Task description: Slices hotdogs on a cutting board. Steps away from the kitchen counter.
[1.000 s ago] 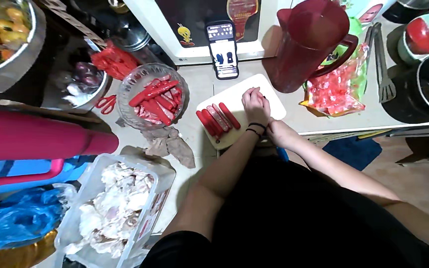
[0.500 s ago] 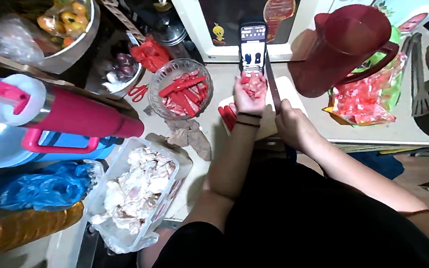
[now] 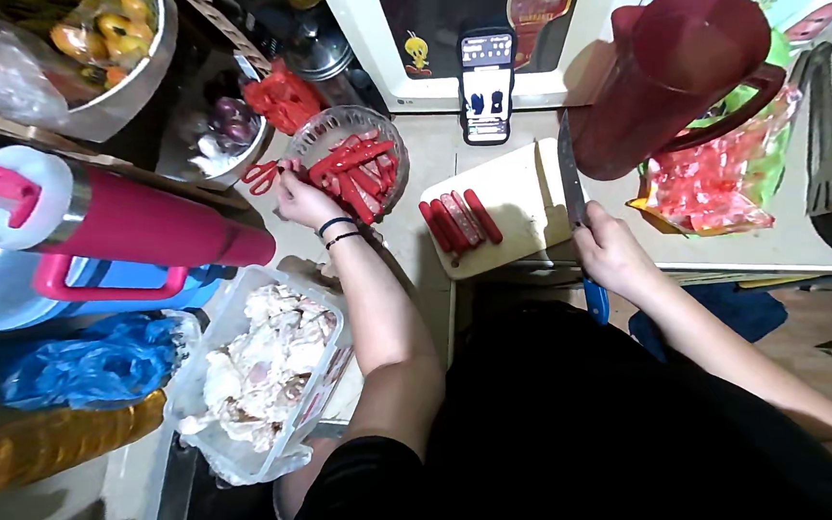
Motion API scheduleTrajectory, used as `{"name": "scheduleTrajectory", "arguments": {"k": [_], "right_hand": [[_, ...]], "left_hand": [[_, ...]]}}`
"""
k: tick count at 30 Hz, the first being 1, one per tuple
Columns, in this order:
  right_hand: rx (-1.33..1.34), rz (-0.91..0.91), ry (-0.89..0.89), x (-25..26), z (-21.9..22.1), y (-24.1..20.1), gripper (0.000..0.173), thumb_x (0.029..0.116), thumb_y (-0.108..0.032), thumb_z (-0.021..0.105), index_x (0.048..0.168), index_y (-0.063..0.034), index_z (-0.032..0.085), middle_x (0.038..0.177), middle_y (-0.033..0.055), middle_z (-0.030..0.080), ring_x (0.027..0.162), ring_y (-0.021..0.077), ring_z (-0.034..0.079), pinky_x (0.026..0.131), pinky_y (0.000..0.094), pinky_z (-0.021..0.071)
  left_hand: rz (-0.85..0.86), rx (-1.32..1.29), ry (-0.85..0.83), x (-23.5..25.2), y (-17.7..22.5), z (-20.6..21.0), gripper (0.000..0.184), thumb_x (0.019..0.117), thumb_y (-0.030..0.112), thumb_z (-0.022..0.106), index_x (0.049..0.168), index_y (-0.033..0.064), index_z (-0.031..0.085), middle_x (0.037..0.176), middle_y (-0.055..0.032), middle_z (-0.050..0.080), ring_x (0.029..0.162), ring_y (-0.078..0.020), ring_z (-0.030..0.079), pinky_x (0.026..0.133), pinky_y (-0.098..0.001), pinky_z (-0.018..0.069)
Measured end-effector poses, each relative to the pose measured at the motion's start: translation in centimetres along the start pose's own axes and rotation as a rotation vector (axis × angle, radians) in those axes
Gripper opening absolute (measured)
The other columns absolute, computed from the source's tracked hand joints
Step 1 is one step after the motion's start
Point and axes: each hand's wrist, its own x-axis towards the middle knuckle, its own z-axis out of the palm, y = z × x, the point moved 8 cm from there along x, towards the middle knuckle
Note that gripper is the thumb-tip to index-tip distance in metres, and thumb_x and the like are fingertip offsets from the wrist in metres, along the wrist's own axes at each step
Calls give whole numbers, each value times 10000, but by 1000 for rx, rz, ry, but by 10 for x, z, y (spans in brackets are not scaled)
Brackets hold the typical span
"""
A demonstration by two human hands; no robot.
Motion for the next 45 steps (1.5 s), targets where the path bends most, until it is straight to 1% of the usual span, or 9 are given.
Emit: {"name": "scheduleTrajectory", "arguments": {"k": [4, 9, 13, 17, 20, 34, 37, 41, 45], "right_hand": [[-6, -20, 32, -3, -5, 2, 184, 1090, -168, 384, 1105, -49, 524, 637, 66, 530, 490, 185, 558, 467, 389, 485], [9, 0, -11, -2, -1, 8, 193, 1101, -151, 384, 1139, -24, 524, 690, 95, 540, 556, 218, 578, 533, 410, 496], [-10, 21, -72, -1, 8, 10, 194, 1096, -161, 398, 1158, -32, 529, 705, 102, 561, 569, 238, 596, 544, 440, 513], [-40, 48, -114, 4, 9, 13, 216, 1087, -158, 400, 1203, -41, 541, 757, 102, 573, 649, 253, 615, 616, 468, 521], [-48, 47, -94, 3, 5, 14, 205, 1086, -157, 406, 1190, -49, 546, 754, 92, 557, 649, 248, 596, 611, 462, 502], [-19, 100, -89, -7, 10, 27, 193, 1097, -176, 440, 1189, -48, 551, 737, 125, 589, 603, 264, 623, 568, 472, 540], [-12, 93, -109, -7, 13, 27, 188, 1099, -170, 441, 1193, -45, 546, 750, 127, 590, 615, 268, 625, 586, 470, 543], [-19, 62, -124, -8, 15, 27, 191, 1095, -164, 445, 1201, -39, 543, 750, 111, 583, 632, 245, 619, 606, 446, 537], [-23, 61, -125, -8, 16, 28, 170, 1088, -151, 453, 1162, -30, 548, 755, 120, 587, 645, 256, 623, 616, 454, 534]], "left_hand": [[95, 90, -42, 1, 17, -1, 456, 1122, 150, 234, 1295, -116, 562, 1225, -185, 657, 1129, -186, 630, 1017, -298, 485], [37, 941, -256, -10, 9, 11, 622, 1104, 441, 126, 1632, 153, 281, 1687, -223, 177, 1559, -421, 135, 1209, -637, 138], [364, 948, -419, -56, 46, 41, 606, 1027, 346, 414, 1527, 4, 432, 1591, -306, 317, 1470, -479, 283, 1185, -580, 230], [454, 1273, -1020, -169, 29, 85, 462, 991, 393, 555, 1268, 53, 699, 1605, -222, 385, 1525, -485, 222, 1187, -730, 114], [532, 1329, -1076, -215, -2, 86, 495, 925, 466, 641, 1131, 25, 734, 1628, -214, 357, 1543, -472, 195, 1191, -738, 68], [530, 1401, -1188, -245, -19, 105, 609, 963, 452, 629, 1367, -4, 618, 1687, -202, 233, 1570, -456, 103, 1213, -712, 33], [570, 1354, -1287, -256, -24, 109, 504, 984, 358, 606, 1395, 67, 624, 1634, -198, 359, 1550, -436, 214, 1209, -714, 81], [599, 1302, -1243, -264, -24, 103, 727, 1006, 314, 581, 1562, -73, 314, 1550, -280, 443, 1422, -472, 429, 1181, -691, 194], [462, 1417, -1262, -257, -27, 107, 872, 971, 498, 608, 1577, -49, 300, 1550, -314, 415, 1447, -489, 377, 1193, -672, 168]]}}
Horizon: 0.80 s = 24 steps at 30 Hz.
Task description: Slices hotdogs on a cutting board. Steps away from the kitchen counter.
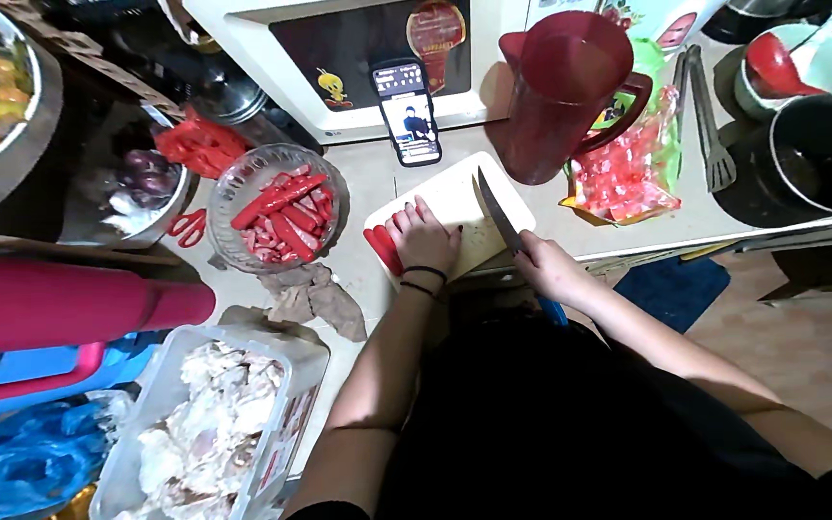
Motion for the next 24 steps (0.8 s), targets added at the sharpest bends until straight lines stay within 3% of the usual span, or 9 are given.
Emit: {"name": "scheduleTrajectory", "arguments": {"k": [3, 6, 8, 11, 14, 17, 19, 21, 24], "right_hand": [[8, 0, 3, 0, 0, 1, 157, 1087, -148, 463, 1149, -32, 548, 743, 117, 583, 616, 254, 616, 585, 449, 534], [38, -22, 40, 3, 0, 5, 150, 1081, -155, 487, 1130, -34, 559, 735, 117, 587, 601, 251, 610, 556, 443, 526], [47, -16, 29, 10, -1, 6, 171, 1089, -180, 489, 1158, -34, 545, 779, 117, 594, 668, 264, 626, 628, 466, 533], [44, -3, 43, 16, -4, 6, 185, 1089, -191, 494, 1181, -32, 526, 792, 115, 596, 694, 272, 633, 661, 478, 538], [39, 24, 28, 16, -5, 6, 188, 1088, -176, 493, 1206, -32, 522, 819, 133, 606, 720, 292, 644, 670, 493, 540], [62, 34, 52, 11, -4, 8, 200, 1097, -190, 492, 1226, -42, 526, 768, 133, 601, 630, 277, 626, 581, 467, 529], [81, 43, 47, 10, -3, 10, 199, 1102, -194, 478, 1224, -41, 520, 766, 135, 597, 614, 276, 625, 574, 467, 532], [92, 49, 50, 11, -2, 13, 203, 1100, -195, 471, 1222, -38, 516, 772, 138, 596, 620, 276, 625, 577, 470, 531], [89, 46, 50, 16, -4, 12, 213, 1092, -182, 469, 1227, -24, 519, 810, 133, 594, 697, 283, 631, 655, 489, 532]], "left_hand": [[77, -45, 40, 5, -1, -5, 779, 939, 427, 686, 1526, -16, 430, 1418, -266, 571, 1397, -472, 445, 1191, -689, 163], [213, -203, 91, 4, 10, -6, 619, 930, 131, 692, 1500, 10, 481, 1350, -264, 612, 1283, -455, 558, 1108, -634, 364], [207, -271, 79, 1, 15, -3, 616, 938, 15, 631, 1520, -31, 432, 1374, -285, 589, 1253, -458, 590, 1064, -584, 461], [147, -265, 45, -1, 20, 2, 632, 964, -9, 582, 1555, -48, 363, 1410, -285, 578, 1279, -482, 558, 1089, -569, 429], [120, -303, 41, 2, 20, 0, 592, 953, 14, 606, 1515, -54, 433, 1335, -291, 624, 1266, -476, 571, 1109, -560, 412], [93, -478, -11, 7, 17, -2, 521, 954, 40, 599, 1457, -62, 512, 1304, -273, 654, 1238, -396, 629, 1106, -514, 446], [39, -770, -160, 8, 18, 3, 457, 997, 25, 549, 1449, -41, 528, 1295, -217, 674, 1153, -278, 679, 1036, -431, 514], [-45, -1145, -302, 6, 23, 13, 394, 1059, 24, 423, 1437, -25, 524, 1217, -169, 686, 943, -176, 702, 859, -341, 580], [-211, -1507, -421, 1, 30, 24, 363, 1081, 120, 342, 1363, -12, 529, 1190, -129, 675, 832, -147, 686, 755, -316, 577]]}}
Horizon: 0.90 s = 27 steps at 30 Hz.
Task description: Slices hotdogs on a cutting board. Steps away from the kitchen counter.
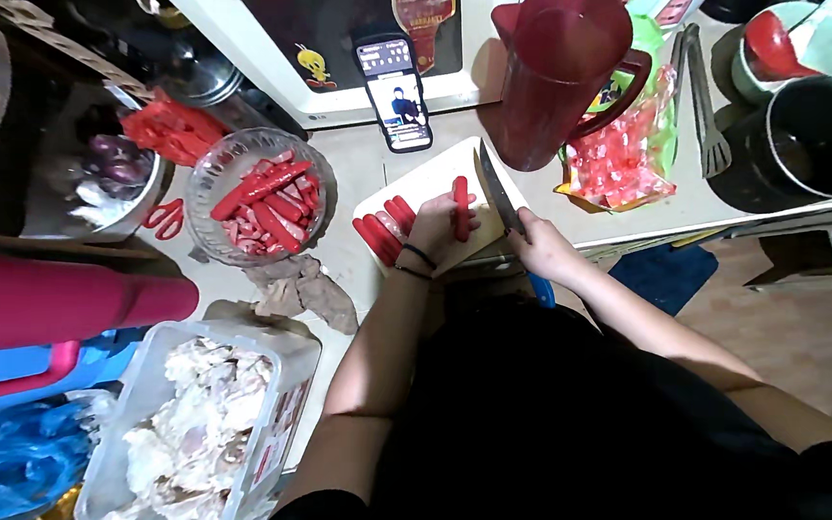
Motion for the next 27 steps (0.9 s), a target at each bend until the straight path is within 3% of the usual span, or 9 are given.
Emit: {"name": "scheduleTrajectory", "arguments": {"k": [2, 4, 7, 12, 17, 20, 23, 26, 27], "right_hand": [[1, -5, 8, 0, -1, 0, 211, 1090, -174, 471, 1221, -16, 521, 812, 135, 591, 706, 285, 628, 665, 489, 528], [-5, -3, 6, 0, -2, 0, 215, 1093, -177, 469, 1225, -15, 521, 818, 134, 592, 713, 285, 630, 671, 493, 529], [-11, 3, 3, 1, 0, 3, 206, 1091, -182, 468, 1212, -26, 529, 814, 126, 593, 708, 275, 629, 666, 483, 530], [-4, 10, -25, 2, 5, 3, 213, 1095, -181, 470, 1226, -24, 528, 825, 133, 597, 715, 284, 635, 674, 486, 536], [-16, 6, -28, 3, 5, 2, 213, 1090, -181, 477, 1221, -21, 528, 852, 143, 610, 757, 297, 648, 703, 498, 541], [-20, 13, -30, 4, 3, 4, 219, 1092, -185, 476, 1230, -24, 531, 867, 145, 615, 774, 300, 652, 713, 500, 542], [-8, 7, -29, 3, 4, 4, 229, 1087, -183, 481, 1251, -31, 530, 871, 145, 624, 770, 296, 658, 708, 500, 545], [71, -12, 2, -8, 17, -1, 365, 1073, -170, 527, 1409, -27, 507, 944, 186, 681, 796, 303, 694, 717, 503, 593], [65, -32, 11, -9, 19, -1, 435, 1072, -189, 527, 1483, -56, 482, 1041, 188, 703, 893, 292, 710, 802, 488, 602]], "left_hand": [[49, 48, 35, 2, 1, -4, 327, 1109, 152, 413, 1360, -18, 535, 1159, -118, 677, 836, -138, 690, 768, -308, 592], [202, 386, 176, 2, 14, -16, 336, 1069, 130, 524, 1365, -19, 579, 1116, -144, 701, 861, -154, 701, 798, -323, 594], [305, 944, 422, -8, 37, -30, 367, 985, 158, 605, 1320, 12, 644, 1198, -231, 680, 1137, -361, 654, 1017, -526, 492], [158, 1188, 448, -9, 42, -35, 322, 1032, 198, 559, 1263, -1, 662, 1241, -253, 660, 1252, -404, 596, 1091, -561, 432], [64, 1234, 459, -4, 43, -32, 448, 1113, 253, 335, 1317, -55, 588, 1349, -273, 605, 1323, -394, 560, 1100, -551, 428], [35, 1154, 410, -3, 45, -29, 474, 1122, 272, 280, 1348, -55, 539, 1290, -296, 624, 1248, -420, 610, 1041, -585, 470], [115, 1010, 383, -4, 47, -32, 452, 1101, 340, 403, 1354, 7, 574, 1136, -269, 689, 1130, -426, 655, 983, -626, 468], [202, 1120, 432, -25, 46, -49, 482, 1073, 454, 451, 1321, 78, 620, 1122, -233, 707, 1051, -416, 693, 902, -662, 528], [232, 1182, 465, -27, 47, -51, 528, 1063, 516, 440, 1311, 92, 635, 1124, -237, 708, 1039, -428, 695, 884, -684, 527]]}}
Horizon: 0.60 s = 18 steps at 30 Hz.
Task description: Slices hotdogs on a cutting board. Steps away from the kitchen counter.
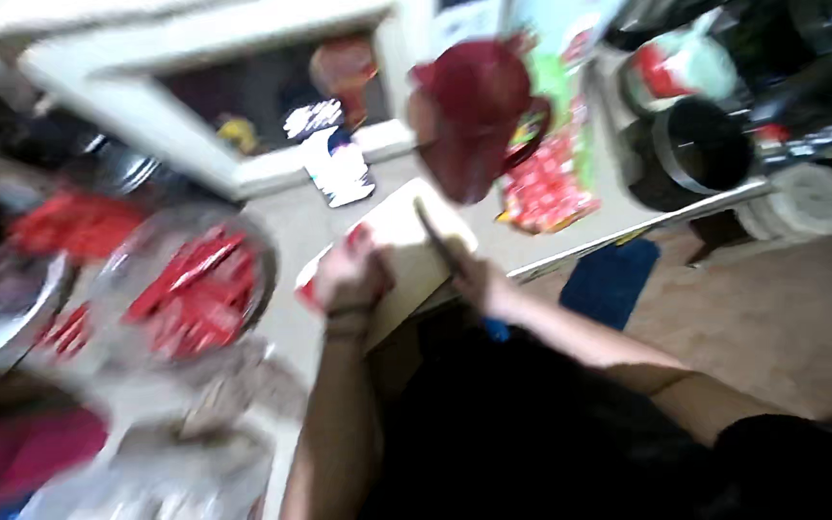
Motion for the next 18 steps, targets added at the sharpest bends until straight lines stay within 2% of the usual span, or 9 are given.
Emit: {"name": "scheduleTrajectory", "arguments": {"k": [1, 2, 5, 8, 10, 14, 16, 17, 18], "right_hand": [[-49, -5, -3, 3, 1, 1, 490, 1070, -209, 509, 1542, -91, 449, 1184, 196, 706, 1047, 302, 708, 927, 496, 578], [-94, -13, 20, 6, -1, 2, 511, 1062, -219, 510, 1556, -108, 448, 1217, 202, 708, 1094, 322, 704, 962, 523, 562], [-65, 7, -25, 6, -8, 0, 447, 1078, -209, 501, 1499, -59, 470, 1163, 229, 701, 1063, 384, 700, 913, 595, 552], [8, -1, -81, 4, -7, -5, 435, 1086, -183, 489, 1490, -26, 455, 1168, 251, 685, 1083, 411, 684, 924, 622, 532], [21, -9, -94, 2, -6, -7, 431, 1086, -174, 487, 1488, -20, 457, 1176, 263, 680, 1100, 422, 677, 933, 630, 522], [50, 13, -98, 0, -6, -3, 423, 1086, -171, 486, 1470, 3, 455, 1183, 273, 671, 1113, 427, 672, 934, 635, 521], [61, 25, -84, 1, -8, 2, 435, 1085, -179, 486, 1480, -1, 441, 1191, 268, 670, 1117, 426, 671, 936, 633, 522], [59, 34, -63, 2, -10, 4, 444, 1081, -181, 490, 1486, -7, 442, 1189, 267, 672, 1109, 426, 674, 930, 637, 524], [45, 44, -42, 2, -13, 5, 452, 1080, -187, 492, 1496, -17, 439, 1200, 264, 673, 1113, 422, 676, 935, 635, 528]], "left_hand": [[8, 52, 37, 4, 2, -2, 562, 1059, 531, 426, 1280, 73, 667, 1123, -259, 712, 1055, -457, 690, 891, -701, 511], [6, 80, 43, 10, 5, -1, 585, 1063, 517, 410, 1270, 39, 677, 1146, -281, 705, 1102, -477, 674, 928, -696, 495], [35, 40, 23, 11, 9, 4, 544, 1084, 350, 373, 1374, -67, 568, 1246, -369, 635, 1213, -546, 598, 1017, -698, 439], [152, -91, -12, 11, 18, 20, 478, 1074, 217, 409, 1429, -88, 506, 1283, -394, 604, 1231, -565, 578, 1048, -701, 412], [181, -174, -61, 14, 16, 33, 454, 1055, 136, 421, 1439, -95, 484, 1314, -381, 590, 1257, -532, 570, 1074, -668, 406], [144, -348, -64, 15, 19, 37, 506, 1047, 136, 442, 1492, -102, 405, 1376, -358, 552, 1301, -453, 550, 1117, -574, 404], [189, -429, -105, 11, 33, 38, 546, 1059, 169, 434, 1522, -110, 361, 1476, -372, 461, 1407, -460, 452, 1187, -562, 324], [235, -437, -116, 10, 43, 41, 553, 1059, 187, 433, 1513, -122, 369, 1461, -384, 464, 1394, -475, 452, 1171, -577, 334], [287, -418, -97, 8, 55, 44, 503, 1048, 162, 438, 1448, -143, 435, 1368, -387, 524, 1303, -475, 515, 1097, -580, 402]]}}
